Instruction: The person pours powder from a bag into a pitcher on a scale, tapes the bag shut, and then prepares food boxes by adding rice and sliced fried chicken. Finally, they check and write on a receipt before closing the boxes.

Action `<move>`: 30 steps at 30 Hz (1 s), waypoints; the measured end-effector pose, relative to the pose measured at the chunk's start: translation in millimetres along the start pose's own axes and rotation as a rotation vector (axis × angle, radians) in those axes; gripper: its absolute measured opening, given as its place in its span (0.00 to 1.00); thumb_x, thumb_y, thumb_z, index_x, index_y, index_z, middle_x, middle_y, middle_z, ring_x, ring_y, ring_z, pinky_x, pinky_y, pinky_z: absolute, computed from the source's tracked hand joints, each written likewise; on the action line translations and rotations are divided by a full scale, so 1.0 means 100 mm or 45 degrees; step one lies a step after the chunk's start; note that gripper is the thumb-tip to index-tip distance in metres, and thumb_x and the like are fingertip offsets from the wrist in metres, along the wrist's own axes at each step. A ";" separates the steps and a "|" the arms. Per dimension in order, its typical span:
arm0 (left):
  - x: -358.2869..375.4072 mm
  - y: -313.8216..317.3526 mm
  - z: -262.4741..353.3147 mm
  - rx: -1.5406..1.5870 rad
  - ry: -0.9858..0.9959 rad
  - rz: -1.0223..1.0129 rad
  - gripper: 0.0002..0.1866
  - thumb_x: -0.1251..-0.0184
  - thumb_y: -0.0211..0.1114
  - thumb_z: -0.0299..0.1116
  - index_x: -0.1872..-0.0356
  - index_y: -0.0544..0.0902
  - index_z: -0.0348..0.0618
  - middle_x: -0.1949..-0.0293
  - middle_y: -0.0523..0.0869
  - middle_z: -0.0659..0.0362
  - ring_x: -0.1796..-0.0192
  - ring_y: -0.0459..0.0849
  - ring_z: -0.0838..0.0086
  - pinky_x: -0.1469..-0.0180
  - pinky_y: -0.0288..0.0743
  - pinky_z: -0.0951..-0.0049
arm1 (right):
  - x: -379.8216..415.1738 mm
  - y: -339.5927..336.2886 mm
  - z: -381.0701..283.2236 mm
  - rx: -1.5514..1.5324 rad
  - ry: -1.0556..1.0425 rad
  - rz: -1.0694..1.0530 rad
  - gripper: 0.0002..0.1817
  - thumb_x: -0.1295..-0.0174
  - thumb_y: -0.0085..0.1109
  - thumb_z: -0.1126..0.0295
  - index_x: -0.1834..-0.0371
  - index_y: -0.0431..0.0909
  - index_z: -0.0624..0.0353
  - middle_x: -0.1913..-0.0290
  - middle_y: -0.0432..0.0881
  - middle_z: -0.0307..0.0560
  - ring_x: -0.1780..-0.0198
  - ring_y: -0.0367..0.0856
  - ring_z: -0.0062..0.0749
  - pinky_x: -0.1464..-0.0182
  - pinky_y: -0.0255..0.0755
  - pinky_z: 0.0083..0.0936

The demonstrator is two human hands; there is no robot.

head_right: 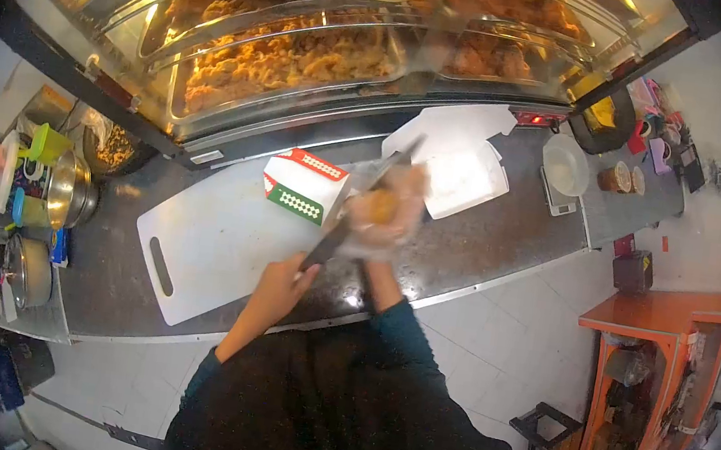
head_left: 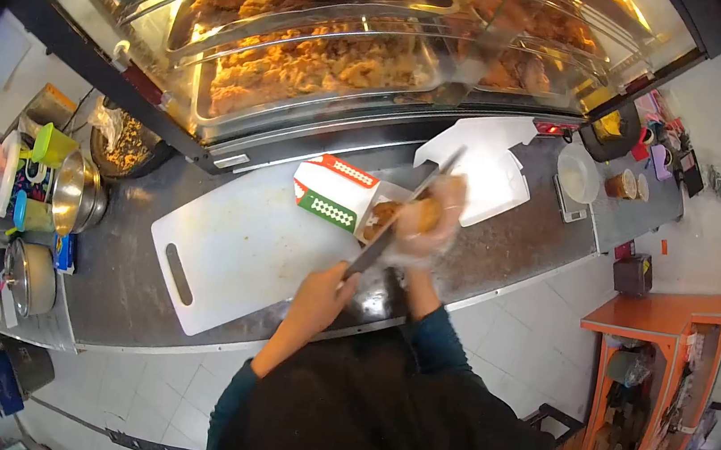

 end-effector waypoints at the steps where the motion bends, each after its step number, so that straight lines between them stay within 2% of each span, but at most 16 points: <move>1: -0.11 0.15 0.02 0.008 -0.001 -0.089 0.13 0.39 0.54 0.39 0.62 0.74 0.39 0.76 0.79 0.43 0.71 0.77 0.47 0.70 0.69 0.57 | -0.12 -0.16 0.30 0.149 0.072 0.144 0.23 0.53 0.58 0.72 0.51 0.68 0.65 0.45 0.67 0.59 0.42 0.65 0.47 0.41 0.59 0.35; 2: -0.17 0.27 0.04 0.017 -0.001 -0.176 0.12 0.39 0.54 0.38 0.63 0.75 0.38 0.76 0.79 0.43 0.71 0.77 0.47 0.70 0.69 0.57 | -0.19 -0.31 0.75 0.146 0.133 0.385 0.22 0.52 0.60 0.72 0.53 0.70 0.66 0.50 0.71 0.56 0.46 0.68 0.41 0.44 0.61 0.32; 3: -0.19 0.31 0.05 0.039 -0.020 -0.212 0.13 0.39 0.54 0.38 0.62 0.75 0.38 0.75 0.79 0.44 0.70 0.77 0.48 0.69 0.70 0.58 | -0.27 -0.43 1.14 -0.173 0.569 0.548 0.18 0.51 0.62 0.70 0.57 0.72 0.65 0.53 0.72 0.53 0.50 0.70 0.36 0.46 0.63 0.28; 4: -0.16 0.36 0.04 0.060 -0.041 -0.252 0.13 0.39 0.55 0.38 0.62 0.75 0.38 0.74 0.80 0.44 0.70 0.78 0.49 0.68 0.70 0.59 | -0.42 -0.55 1.38 0.138 0.428 0.446 0.14 0.51 0.62 0.68 0.64 0.75 0.63 0.54 0.72 0.50 0.51 0.70 0.34 0.49 0.64 0.25; 6: -0.04 0.37 -0.02 0.105 -0.040 -0.244 0.14 0.40 0.55 0.38 0.60 0.76 0.38 0.71 0.80 0.45 0.70 0.78 0.51 0.67 0.70 0.60 | -0.44 -0.53 2.25 0.211 0.821 0.084 0.16 0.57 0.64 0.63 0.65 0.76 0.57 0.52 0.72 0.48 0.53 0.74 0.41 0.48 0.67 0.29; 10: 0.41 0.15 -0.52 0.111 -0.009 -0.025 0.17 0.41 0.58 0.39 0.54 0.75 0.38 0.65 0.83 0.53 0.74 0.79 0.65 0.69 0.71 0.68 | -0.61 -0.31 2.37 0.830 0.636 -0.660 0.14 0.63 0.63 0.55 0.74 0.79 0.49 0.48 0.70 0.45 0.52 0.74 0.45 0.50 0.68 0.33; 12: 0.77 -0.02 -0.81 0.311 -0.664 -0.080 0.15 0.39 0.57 0.39 0.60 0.76 0.37 0.73 0.81 0.58 0.79 0.75 0.75 0.76 0.69 0.74 | -0.68 -0.19 2.28 0.943 0.488 -0.973 0.13 0.59 0.60 0.56 0.69 0.79 0.46 0.46 0.69 0.44 0.50 0.72 0.44 0.48 0.67 0.31; 15: 1.29 -0.20 -1.33 0.498 -0.786 0.154 0.13 0.37 0.56 0.39 0.68 0.75 0.38 0.84 0.71 0.64 0.85 0.67 0.83 0.83 0.62 0.81 | -0.48 -0.02 2.79 1.075 0.400 -1.218 0.26 0.59 0.60 0.54 0.52 0.71 0.46 0.52 0.73 0.50 0.53 0.75 0.45 0.50 0.68 0.30; 18: 1.62 -0.38 -1.52 0.656 -0.886 0.451 0.12 0.37 0.55 0.39 0.70 0.73 0.40 0.88 0.66 0.67 0.88 0.63 0.85 0.86 0.58 0.82 | -0.47 -0.07 2.96 0.983 0.443 -1.172 0.39 0.59 0.60 0.50 0.40 0.59 0.46 0.57 0.77 0.56 0.55 0.76 0.47 0.52 0.69 0.31; 21: 1.87 -0.49 -1.54 0.790 -0.933 0.632 0.12 0.37 0.55 0.40 0.68 0.72 0.40 0.88 0.65 0.68 0.88 0.61 0.86 0.87 0.56 0.82 | -0.36 -0.05 3.08 0.685 0.642 -1.199 0.38 0.56 0.59 0.50 0.38 0.58 0.42 0.51 0.74 0.56 0.49 0.73 0.47 0.49 0.67 0.32; 24: 2.04 -0.55 -1.71 0.768 -0.992 0.740 0.12 0.36 0.54 0.40 0.67 0.71 0.40 0.88 0.64 0.68 0.88 0.61 0.86 0.87 0.56 0.82 | -0.23 0.15 3.00 0.155 0.721 -1.222 0.33 0.54 0.59 0.65 0.41 0.61 0.45 0.46 0.70 0.47 0.45 0.68 0.38 0.44 0.65 0.28; 25: 2.07 -0.57 -1.77 0.730 -0.996 0.771 0.13 0.36 0.54 0.41 0.67 0.72 0.40 0.88 0.64 0.68 0.88 0.61 0.86 0.87 0.57 0.82 | -0.23 0.20 2.93 0.041 0.700 -1.281 0.32 0.54 0.59 0.69 0.41 0.62 0.46 0.45 0.69 0.45 0.43 0.66 0.35 0.43 0.64 0.27; 27: 2.12 -0.62 -1.92 0.784 -1.037 0.879 0.14 0.35 0.51 0.42 0.69 0.72 0.41 0.88 0.64 0.68 0.89 0.61 0.85 0.88 0.57 0.82 | -0.63 0.07 1.98 1.097 -0.236 -1.640 0.25 0.50 0.57 0.59 0.46 0.68 0.45 0.44 0.68 0.47 0.44 0.68 0.42 0.44 0.65 0.34; 28: 2.11 -0.69 -1.99 0.741 -1.032 0.919 0.15 0.34 0.50 0.43 0.69 0.72 0.41 0.88 0.64 0.67 0.89 0.61 0.84 0.88 0.57 0.82 | -0.75 0.04 1.96 1.001 0.038 -1.548 0.29 0.57 0.61 0.58 0.47 0.70 0.47 0.43 0.67 0.50 0.44 0.67 0.44 0.44 0.64 0.31; 29: 2.10 -0.75 -2.06 0.697 -1.026 0.950 0.15 0.33 0.48 0.44 0.70 0.71 0.41 0.88 0.65 0.67 0.89 0.62 0.84 0.88 0.57 0.82 | -0.89 -0.10 1.76 1.042 0.176 -1.229 0.21 0.50 0.57 0.56 0.51 0.73 0.42 0.46 0.70 0.46 0.44 0.68 0.40 0.45 0.64 0.31; 30: 2.06 -0.79 -2.15 0.640 -1.043 0.949 0.15 0.33 0.48 0.44 0.70 0.71 0.42 0.88 0.65 0.67 0.88 0.63 0.84 0.88 0.57 0.82 | -1.03 -0.28 1.30 0.812 -0.116 -0.690 0.21 0.47 0.55 0.57 0.50 0.72 0.51 0.46 0.70 0.48 0.48 0.71 0.41 0.47 0.66 0.32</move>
Point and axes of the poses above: each hand's wrist, its own x-axis away from the middle knuckle, its own y-axis out of the palm, z = x × y, the point moved 8 cm from there along -x, towards the middle knuckle
